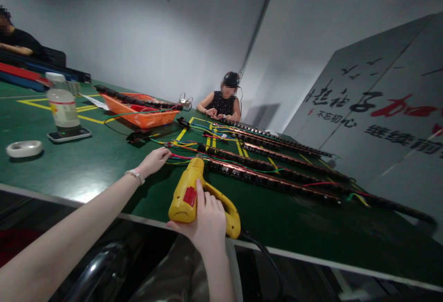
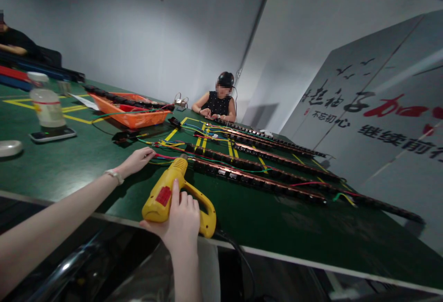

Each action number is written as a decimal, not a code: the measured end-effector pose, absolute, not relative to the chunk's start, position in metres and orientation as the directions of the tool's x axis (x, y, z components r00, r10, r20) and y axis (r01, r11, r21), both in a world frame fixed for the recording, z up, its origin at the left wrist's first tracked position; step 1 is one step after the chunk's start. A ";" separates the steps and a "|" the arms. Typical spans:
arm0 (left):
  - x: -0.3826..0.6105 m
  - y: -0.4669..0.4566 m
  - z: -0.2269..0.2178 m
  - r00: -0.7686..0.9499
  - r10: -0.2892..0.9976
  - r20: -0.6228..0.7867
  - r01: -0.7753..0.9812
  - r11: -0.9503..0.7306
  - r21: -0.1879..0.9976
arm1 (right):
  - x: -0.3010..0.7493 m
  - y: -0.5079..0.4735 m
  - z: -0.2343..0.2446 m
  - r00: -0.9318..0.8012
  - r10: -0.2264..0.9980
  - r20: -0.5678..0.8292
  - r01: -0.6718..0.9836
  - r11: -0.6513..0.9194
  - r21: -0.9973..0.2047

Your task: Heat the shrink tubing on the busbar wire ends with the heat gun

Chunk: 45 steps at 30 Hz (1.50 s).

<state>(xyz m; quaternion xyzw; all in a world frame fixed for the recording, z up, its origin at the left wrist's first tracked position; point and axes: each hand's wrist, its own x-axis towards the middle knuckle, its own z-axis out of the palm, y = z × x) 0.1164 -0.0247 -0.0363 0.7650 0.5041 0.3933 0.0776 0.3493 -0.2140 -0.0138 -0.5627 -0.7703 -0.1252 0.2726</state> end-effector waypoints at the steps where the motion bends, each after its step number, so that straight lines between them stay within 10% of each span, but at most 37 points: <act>1: 0.116 -0.025 -0.036 0.182 0.833 0.522 0.710 -0.479 0.516 | 0.345 -0.214 -0.015 -0.213 0.798 0.564 0.934 0.336 -0.123; 45: 0.121 -0.032 -0.028 0.157 0.880 0.449 0.717 -0.414 0.560 | 0.303 -0.231 -0.001 -0.389 0.802 0.453 0.833 0.516 -0.198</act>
